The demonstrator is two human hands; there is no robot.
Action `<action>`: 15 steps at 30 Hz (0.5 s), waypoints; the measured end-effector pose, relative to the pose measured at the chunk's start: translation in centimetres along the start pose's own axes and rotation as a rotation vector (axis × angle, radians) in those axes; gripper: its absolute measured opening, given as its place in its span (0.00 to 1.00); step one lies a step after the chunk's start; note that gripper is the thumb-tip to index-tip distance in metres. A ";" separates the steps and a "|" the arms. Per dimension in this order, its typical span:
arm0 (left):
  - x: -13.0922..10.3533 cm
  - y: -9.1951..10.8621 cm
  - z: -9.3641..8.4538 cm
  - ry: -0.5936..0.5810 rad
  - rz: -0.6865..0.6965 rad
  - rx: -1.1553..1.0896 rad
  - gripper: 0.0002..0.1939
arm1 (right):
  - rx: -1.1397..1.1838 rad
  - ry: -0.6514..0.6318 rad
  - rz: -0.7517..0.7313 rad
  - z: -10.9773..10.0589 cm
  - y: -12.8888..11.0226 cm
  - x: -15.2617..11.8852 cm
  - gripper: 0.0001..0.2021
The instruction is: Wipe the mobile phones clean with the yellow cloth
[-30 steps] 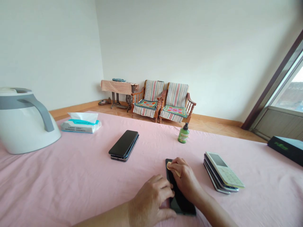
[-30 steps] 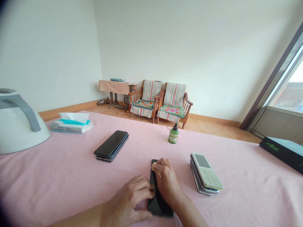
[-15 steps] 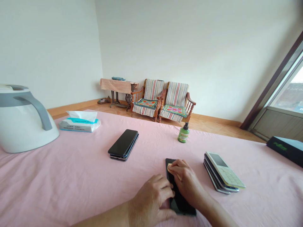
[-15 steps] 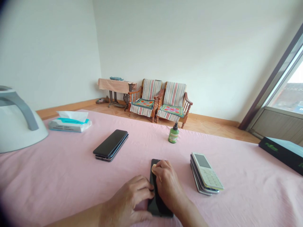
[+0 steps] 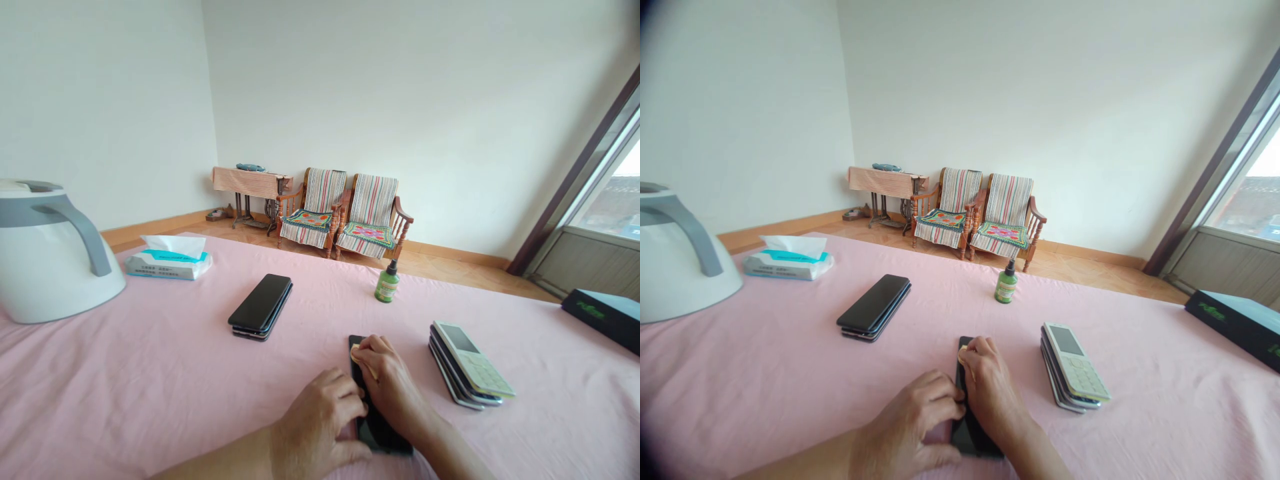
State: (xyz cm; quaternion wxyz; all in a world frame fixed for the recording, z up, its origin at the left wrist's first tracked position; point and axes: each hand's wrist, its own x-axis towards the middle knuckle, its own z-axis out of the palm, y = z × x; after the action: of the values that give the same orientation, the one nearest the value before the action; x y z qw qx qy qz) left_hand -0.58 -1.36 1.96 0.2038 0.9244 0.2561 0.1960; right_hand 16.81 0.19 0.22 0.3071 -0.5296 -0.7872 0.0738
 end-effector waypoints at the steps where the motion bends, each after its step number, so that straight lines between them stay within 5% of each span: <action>1: 0.0 0.0 0.0 -0.001 -0.002 0.000 0.19 | -0.006 0.005 -0.003 0.1 0.1 0.1 0.15; 15: 0.0 -0.1 0.1 -0.008 -0.001 0.002 0.19 | -0.021 0.056 0.000 0.8 0.7 0.5 0.14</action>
State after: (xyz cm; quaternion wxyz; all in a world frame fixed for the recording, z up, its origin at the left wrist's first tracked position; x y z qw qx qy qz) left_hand -0.59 -1.25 1.83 0.2038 0.9253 0.2558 0.1920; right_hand 16.83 1.10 -0.53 0.3232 -0.5348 -0.7791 0.0509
